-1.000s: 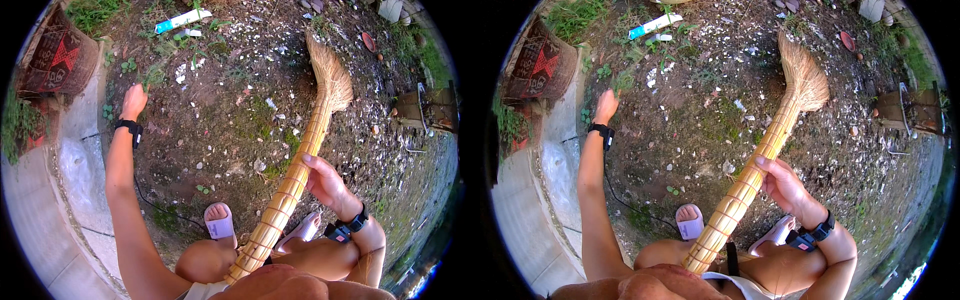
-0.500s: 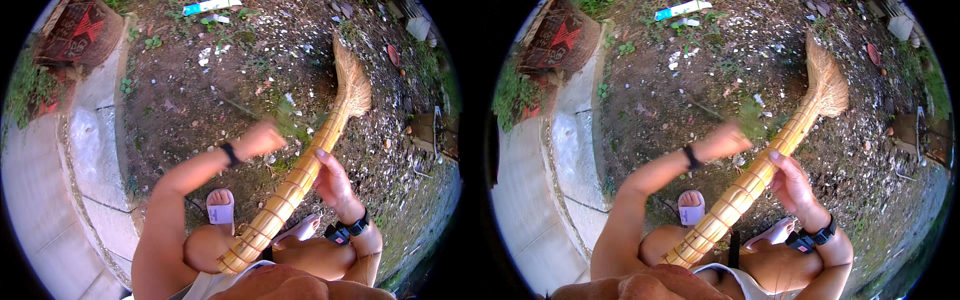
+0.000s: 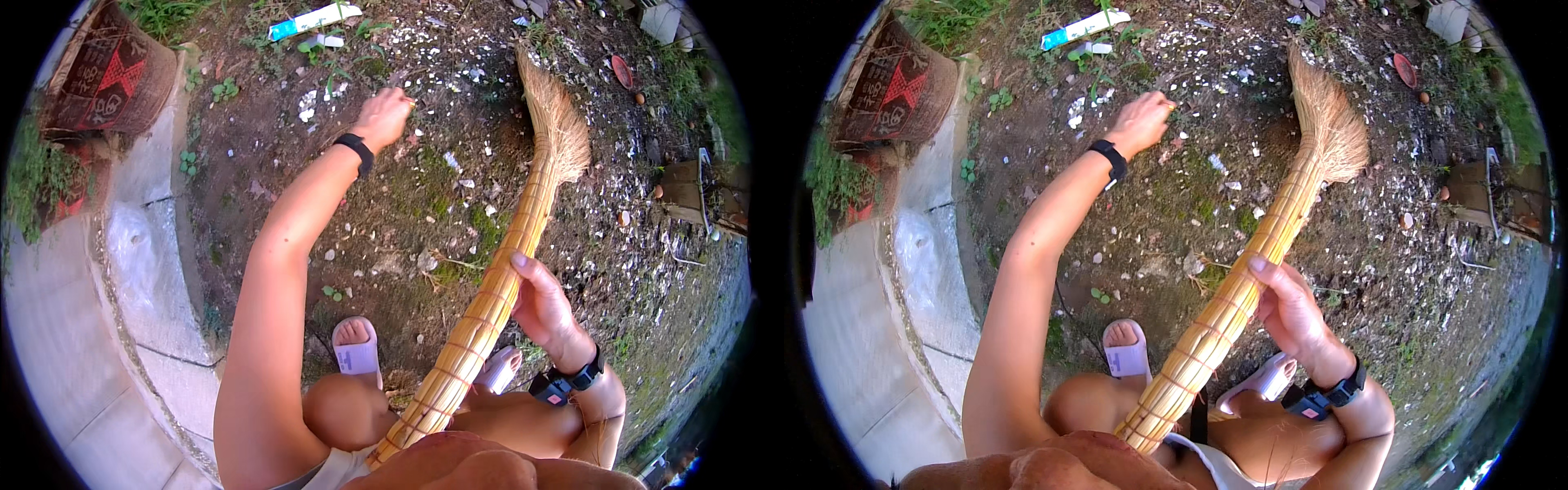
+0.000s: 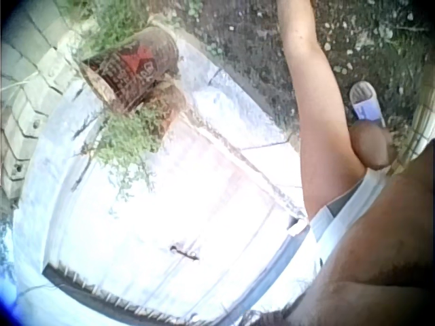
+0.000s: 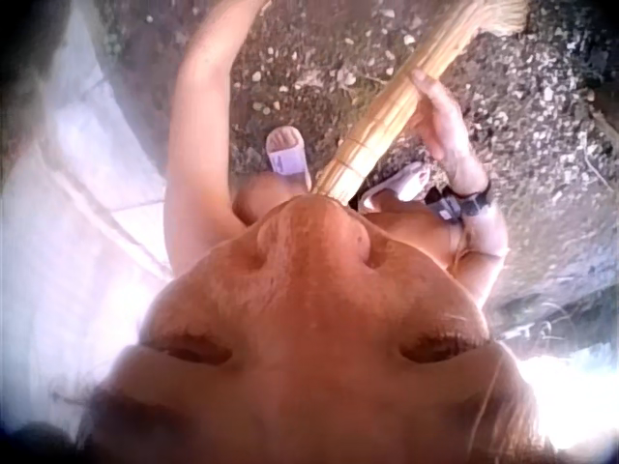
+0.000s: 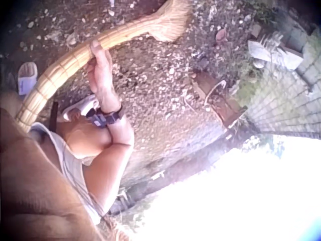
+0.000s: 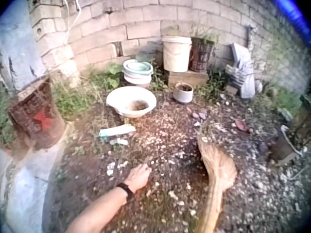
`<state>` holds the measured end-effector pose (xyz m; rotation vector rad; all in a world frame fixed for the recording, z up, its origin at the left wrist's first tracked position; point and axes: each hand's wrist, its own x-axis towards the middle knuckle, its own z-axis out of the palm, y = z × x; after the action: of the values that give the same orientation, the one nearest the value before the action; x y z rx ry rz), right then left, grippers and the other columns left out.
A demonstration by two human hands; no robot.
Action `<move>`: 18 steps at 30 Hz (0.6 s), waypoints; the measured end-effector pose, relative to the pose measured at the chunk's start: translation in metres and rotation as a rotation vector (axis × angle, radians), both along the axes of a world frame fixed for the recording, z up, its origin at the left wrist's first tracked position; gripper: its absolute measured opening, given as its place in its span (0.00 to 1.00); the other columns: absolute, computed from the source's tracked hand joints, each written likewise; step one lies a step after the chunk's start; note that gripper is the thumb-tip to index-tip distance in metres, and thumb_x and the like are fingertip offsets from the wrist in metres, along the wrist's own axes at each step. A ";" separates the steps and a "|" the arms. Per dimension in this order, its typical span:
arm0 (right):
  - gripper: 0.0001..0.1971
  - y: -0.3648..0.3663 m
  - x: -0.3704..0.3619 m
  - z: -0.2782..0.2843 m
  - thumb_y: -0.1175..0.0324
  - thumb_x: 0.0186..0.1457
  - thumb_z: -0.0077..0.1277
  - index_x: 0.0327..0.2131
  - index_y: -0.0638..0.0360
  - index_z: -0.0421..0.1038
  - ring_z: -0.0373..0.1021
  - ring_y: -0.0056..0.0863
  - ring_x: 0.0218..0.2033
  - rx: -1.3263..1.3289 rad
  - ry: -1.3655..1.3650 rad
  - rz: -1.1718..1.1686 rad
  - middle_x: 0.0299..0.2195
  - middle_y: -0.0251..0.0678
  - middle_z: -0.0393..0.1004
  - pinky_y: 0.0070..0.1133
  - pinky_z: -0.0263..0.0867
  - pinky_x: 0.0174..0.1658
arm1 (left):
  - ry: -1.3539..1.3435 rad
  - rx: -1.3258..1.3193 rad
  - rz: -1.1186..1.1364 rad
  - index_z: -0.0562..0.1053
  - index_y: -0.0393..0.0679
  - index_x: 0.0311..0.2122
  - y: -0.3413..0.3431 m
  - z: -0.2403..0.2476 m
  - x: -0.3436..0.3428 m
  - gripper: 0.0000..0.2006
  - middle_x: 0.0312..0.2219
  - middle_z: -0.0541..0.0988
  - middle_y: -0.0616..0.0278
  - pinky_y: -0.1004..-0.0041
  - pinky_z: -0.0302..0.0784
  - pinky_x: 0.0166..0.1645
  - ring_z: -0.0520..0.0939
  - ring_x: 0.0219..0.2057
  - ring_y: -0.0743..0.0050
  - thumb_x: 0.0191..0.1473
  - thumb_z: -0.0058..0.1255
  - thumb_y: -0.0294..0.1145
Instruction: The person picks up a broom and then proceeds to pull weeds from the ground by hand while holding the broom in one hand.
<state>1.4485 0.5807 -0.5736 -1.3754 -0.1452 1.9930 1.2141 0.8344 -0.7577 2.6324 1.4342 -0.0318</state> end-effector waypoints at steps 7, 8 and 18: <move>0.26 0.008 -0.001 -0.003 0.53 0.50 0.55 0.43 0.65 0.63 0.71 0.28 0.36 0.011 0.003 0.043 0.35 0.38 0.72 0.27 0.69 0.42 | 0.006 -0.033 -0.117 0.73 0.44 0.43 0.031 -0.028 -0.004 0.17 0.40 0.70 0.59 0.65 0.72 0.50 0.73 0.46 0.61 0.43 0.50 0.22; 0.26 0.010 -0.003 -0.003 0.52 0.50 0.55 0.43 0.65 0.64 0.71 0.27 0.35 0.015 -0.022 0.039 0.34 0.38 0.72 0.26 0.69 0.41 | 0.007 -0.020 -0.085 0.73 0.44 0.42 0.030 -0.031 0.002 0.17 0.40 0.69 0.59 0.65 0.72 0.49 0.74 0.45 0.61 0.44 0.50 0.22; 0.24 0.017 -0.005 -0.005 0.56 0.52 0.54 0.44 0.63 0.62 0.70 0.23 0.37 0.011 0.038 0.068 0.37 0.35 0.69 0.22 0.69 0.43 | -0.880 -0.454 0.472 0.67 0.38 0.43 0.043 -0.031 -0.032 0.10 0.35 0.79 0.61 0.76 0.78 0.37 0.81 0.33 0.76 0.61 0.40 0.31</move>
<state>1.4433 0.5978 -0.5789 -1.3411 -0.1875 2.0699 1.1820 0.8770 -0.7891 1.5548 1.4115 0.6681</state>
